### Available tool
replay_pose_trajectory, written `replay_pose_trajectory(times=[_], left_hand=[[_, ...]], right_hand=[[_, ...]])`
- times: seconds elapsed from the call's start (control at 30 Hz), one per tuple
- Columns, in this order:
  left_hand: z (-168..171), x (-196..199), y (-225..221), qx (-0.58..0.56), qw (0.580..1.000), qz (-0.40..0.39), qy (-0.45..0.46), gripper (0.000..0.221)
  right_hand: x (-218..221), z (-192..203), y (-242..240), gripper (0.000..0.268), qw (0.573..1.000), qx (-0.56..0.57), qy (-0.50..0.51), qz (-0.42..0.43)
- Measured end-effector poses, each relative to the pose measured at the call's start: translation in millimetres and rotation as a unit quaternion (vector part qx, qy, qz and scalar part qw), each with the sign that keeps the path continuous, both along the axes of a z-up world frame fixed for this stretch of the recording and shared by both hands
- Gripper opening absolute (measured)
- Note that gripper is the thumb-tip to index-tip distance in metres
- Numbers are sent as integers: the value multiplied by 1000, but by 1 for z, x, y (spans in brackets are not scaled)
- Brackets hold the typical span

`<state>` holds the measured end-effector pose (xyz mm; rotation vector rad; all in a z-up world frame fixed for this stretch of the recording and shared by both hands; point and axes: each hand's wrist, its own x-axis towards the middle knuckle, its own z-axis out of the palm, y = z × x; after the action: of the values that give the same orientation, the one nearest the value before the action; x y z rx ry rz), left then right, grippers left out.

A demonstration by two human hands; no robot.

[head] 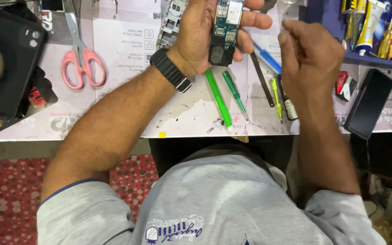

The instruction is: The person disassembles the housing of a mobile phone using a screwdriver, brushes the internal circuit board and components with a blue brush, and uses a small tool to clean the internal edges.

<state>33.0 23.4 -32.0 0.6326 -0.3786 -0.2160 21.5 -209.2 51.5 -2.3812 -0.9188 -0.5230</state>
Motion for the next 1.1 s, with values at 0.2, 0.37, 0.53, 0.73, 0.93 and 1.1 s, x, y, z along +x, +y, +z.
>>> replay_pose_trajectory(times=[0.2, 0.37, 0.53, 0.73, 0.93, 1.1], left_hand=[[4, -3, -1, -6, 1000, -15, -17, 101], [3, -4, -3, -1, 1000, 2, -28, 98], [4, -5, -3, -41, 999, -3, 14, 89], [4, -4, -3, -54, 998, -10, 15, 79], [4, -3, -5, -64, 997, -18, 28, 71], [6, -3, -5, -56, 998, -9, 39, 67]], right_hand=[[-23, 4, 4, 13, 997, 52, 53, 27], [-35, -16, 14, 20, 962, 190, 189, 48], [-48, -29, 36, 36, 846, 326, 417, 60], [-46, -33, 43, 43, 811, 370, 449, 63], [-38, -45, 46, 42, 764, 443, 464, 67], [-38, -48, 45, 45, 755, 451, 471, 72]])
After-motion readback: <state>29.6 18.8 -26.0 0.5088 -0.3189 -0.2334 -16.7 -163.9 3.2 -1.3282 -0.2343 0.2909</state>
